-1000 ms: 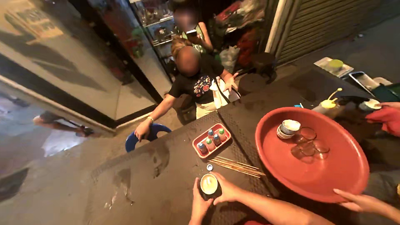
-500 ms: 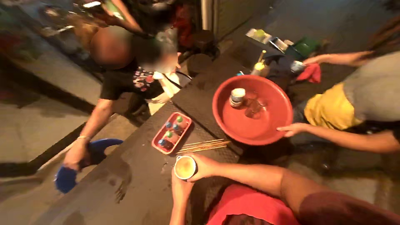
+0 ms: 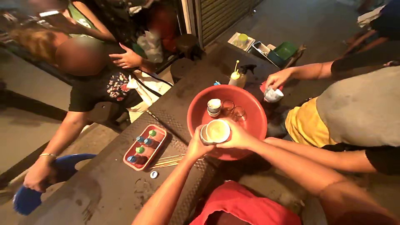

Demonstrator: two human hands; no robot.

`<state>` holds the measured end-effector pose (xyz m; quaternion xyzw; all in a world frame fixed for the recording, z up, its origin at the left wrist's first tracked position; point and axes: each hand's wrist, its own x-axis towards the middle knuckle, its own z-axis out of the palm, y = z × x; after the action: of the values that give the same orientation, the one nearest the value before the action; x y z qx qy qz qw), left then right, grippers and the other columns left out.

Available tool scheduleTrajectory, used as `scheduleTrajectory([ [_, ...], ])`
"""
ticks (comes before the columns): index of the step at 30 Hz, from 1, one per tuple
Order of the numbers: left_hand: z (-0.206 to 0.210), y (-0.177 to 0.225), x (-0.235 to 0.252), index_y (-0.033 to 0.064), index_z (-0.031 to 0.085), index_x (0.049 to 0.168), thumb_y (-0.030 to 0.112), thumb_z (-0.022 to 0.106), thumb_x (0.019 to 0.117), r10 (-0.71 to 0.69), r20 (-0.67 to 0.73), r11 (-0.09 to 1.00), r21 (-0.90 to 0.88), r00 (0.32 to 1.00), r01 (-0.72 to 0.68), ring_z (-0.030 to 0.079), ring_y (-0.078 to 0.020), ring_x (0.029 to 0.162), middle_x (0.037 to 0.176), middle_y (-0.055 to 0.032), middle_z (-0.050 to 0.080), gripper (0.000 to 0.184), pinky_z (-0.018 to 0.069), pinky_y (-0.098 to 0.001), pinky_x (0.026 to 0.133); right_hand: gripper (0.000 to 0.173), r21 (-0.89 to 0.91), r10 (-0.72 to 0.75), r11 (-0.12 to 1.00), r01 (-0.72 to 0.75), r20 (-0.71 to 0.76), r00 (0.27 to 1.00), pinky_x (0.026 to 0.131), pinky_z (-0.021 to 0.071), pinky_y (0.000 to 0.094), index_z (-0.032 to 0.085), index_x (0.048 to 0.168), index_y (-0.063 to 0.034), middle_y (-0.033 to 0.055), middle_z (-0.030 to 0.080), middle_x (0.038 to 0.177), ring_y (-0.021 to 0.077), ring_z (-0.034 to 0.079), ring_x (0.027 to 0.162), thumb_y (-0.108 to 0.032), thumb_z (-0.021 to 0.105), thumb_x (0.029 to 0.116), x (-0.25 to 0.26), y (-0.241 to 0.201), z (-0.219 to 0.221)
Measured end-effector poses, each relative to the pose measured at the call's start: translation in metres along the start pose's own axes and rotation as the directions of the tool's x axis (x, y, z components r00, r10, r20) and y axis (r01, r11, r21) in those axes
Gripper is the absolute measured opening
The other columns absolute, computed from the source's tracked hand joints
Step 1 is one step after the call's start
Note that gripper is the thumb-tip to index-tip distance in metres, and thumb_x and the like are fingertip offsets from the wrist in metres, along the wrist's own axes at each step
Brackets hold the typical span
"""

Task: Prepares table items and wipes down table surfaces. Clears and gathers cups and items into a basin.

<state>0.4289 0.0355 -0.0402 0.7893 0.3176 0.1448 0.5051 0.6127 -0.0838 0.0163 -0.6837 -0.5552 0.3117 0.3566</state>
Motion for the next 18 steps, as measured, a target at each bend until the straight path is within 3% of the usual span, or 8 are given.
scheduleTrajectory([
  [6, 0.032, -0.029, 0.074, 0.0028, 0.034, 0.153, 0.024, 0.093, 0.0713, -0.183, 0.182, 0.982, 0.073, 0.966, 0.172, 0.058, -0.0293, 0.130, 0.140, -0.0214, 0.058, 0.103, 0.0459, -0.0479, 0.112, 0.099, 0.065, 0.022, 0.997, -0.031, 0.135, 0.991, 0.115, 0.0446, 0.0372, 0.045, 0.148, -0.0023, 0.0177, 0.055, 0.145, 0.0209, 0.054, 0.135, -0.030, 0.095, 0.0668, 0.004, 0.091, -0.046],
  [12, 0.057, -0.057, 0.121, 0.0075, 0.033, 0.154, 0.021, 0.091, 0.0738, -0.331, 0.231, 0.942, 0.125, 0.915, 0.310, 0.059, -0.0365, 0.127, 0.136, -0.0238, 0.060, 0.100, 0.0470, -0.0566, 0.108, 0.100, 0.199, 0.104, 0.962, -0.189, 0.375, 0.921, 0.115, 0.0446, 0.0355, 0.042, 0.150, -0.0012, 0.0169, 0.054, 0.147, 0.0194, 0.053, 0.135, -0.012, 0.095, 0.0651, 0.003, 0.156, -0.024],
  [18, 0.070, -0.087, 0.138, 0.0147, 0.031, 0.158, 0.017, 0.090, 0.0754, -0.423, 0.153, 0.902, 0.168, 0.893, 0.398, 0.060, -0.0414, 0.125, 0.136, -0.0249, 0.060, 0.101, 0.0477, -0.0620, 0.105, 0.097, 0.087, 0.065, 0.986, -0.144, 0.591, 0.804, 0.116, 0.0432, 0.0401, 0.046, 0.149, -0.0033, 0.0177, 0.054, 0.146, 0.0234, 0.053, 0.136, -0.014, 0.096, 0.0662, 0.026, 0.190, 0.005],
])
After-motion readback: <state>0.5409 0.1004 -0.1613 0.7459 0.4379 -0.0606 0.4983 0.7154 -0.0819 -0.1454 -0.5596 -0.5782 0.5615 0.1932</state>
